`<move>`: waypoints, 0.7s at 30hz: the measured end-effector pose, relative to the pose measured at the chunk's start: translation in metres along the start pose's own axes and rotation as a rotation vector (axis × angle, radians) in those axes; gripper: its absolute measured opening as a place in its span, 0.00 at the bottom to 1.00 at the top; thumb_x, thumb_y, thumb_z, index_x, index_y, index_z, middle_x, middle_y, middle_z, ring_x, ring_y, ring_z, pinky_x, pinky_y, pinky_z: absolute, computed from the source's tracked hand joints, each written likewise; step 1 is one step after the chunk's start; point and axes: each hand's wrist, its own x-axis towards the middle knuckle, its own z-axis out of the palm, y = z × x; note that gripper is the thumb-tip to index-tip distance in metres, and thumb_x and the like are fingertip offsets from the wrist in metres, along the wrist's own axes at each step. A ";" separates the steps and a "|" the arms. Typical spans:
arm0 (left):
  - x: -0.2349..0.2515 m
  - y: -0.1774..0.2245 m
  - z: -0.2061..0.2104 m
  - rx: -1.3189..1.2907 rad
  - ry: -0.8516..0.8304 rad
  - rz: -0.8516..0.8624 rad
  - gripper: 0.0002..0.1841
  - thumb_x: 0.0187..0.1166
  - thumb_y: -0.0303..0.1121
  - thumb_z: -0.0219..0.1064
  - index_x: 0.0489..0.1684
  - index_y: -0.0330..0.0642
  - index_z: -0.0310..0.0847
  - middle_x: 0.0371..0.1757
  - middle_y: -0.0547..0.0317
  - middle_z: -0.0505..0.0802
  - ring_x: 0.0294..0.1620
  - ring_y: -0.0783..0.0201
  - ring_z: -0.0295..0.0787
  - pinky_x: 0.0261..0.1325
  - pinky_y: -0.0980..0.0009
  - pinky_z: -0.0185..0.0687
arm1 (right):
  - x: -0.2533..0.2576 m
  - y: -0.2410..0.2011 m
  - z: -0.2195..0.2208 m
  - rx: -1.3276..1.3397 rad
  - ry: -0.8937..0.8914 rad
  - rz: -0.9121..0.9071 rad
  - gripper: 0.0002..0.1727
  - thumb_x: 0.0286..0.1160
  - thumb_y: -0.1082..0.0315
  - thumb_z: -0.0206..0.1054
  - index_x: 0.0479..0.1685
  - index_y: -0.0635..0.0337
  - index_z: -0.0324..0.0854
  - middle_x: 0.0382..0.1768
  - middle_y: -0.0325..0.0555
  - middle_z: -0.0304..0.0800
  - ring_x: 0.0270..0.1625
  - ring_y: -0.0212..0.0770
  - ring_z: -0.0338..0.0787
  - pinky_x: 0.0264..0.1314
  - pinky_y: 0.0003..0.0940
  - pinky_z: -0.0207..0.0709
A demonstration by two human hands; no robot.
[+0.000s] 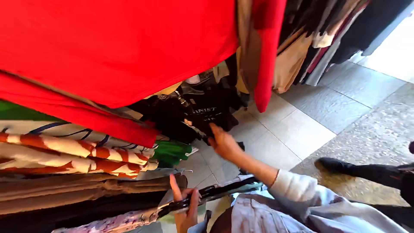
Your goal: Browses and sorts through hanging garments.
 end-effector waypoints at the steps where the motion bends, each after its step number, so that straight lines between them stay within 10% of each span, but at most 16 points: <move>1: 0.001 0.000 0.000 0.010 -0.018 0.010 0.47 0.74 0.21 0.59 0.88 0.20 0.22 0.31 0.69 0.89 0.29 0.82 0.87 0.39 0.82 0.86 | -0.016 -0.001 0.010 0.040 0.009 0.011 0.38 0.81 0.68 0.65 0.91 0.63 0.56 0.71 0.68 0.79 0.61 0.66 0.89 0.58 0.65 0.84; 21: 0.015 0.006 0.031 -0.001 -0.150 0.108 0.47 0.74 0.20 0.57 0.86 0.15 0.20 0.30 0.69 0.89 0.31 0.81 0.89 0.43 0.81 0.87 | -0.045 0.025 0.006 0.088 -0.120 0.166 0.48 0.77 0.80 0.59 0.97 0.46 0.40 0.74 0.63 0.78 0.63 0.64 0.89 0.62 0.63 0.82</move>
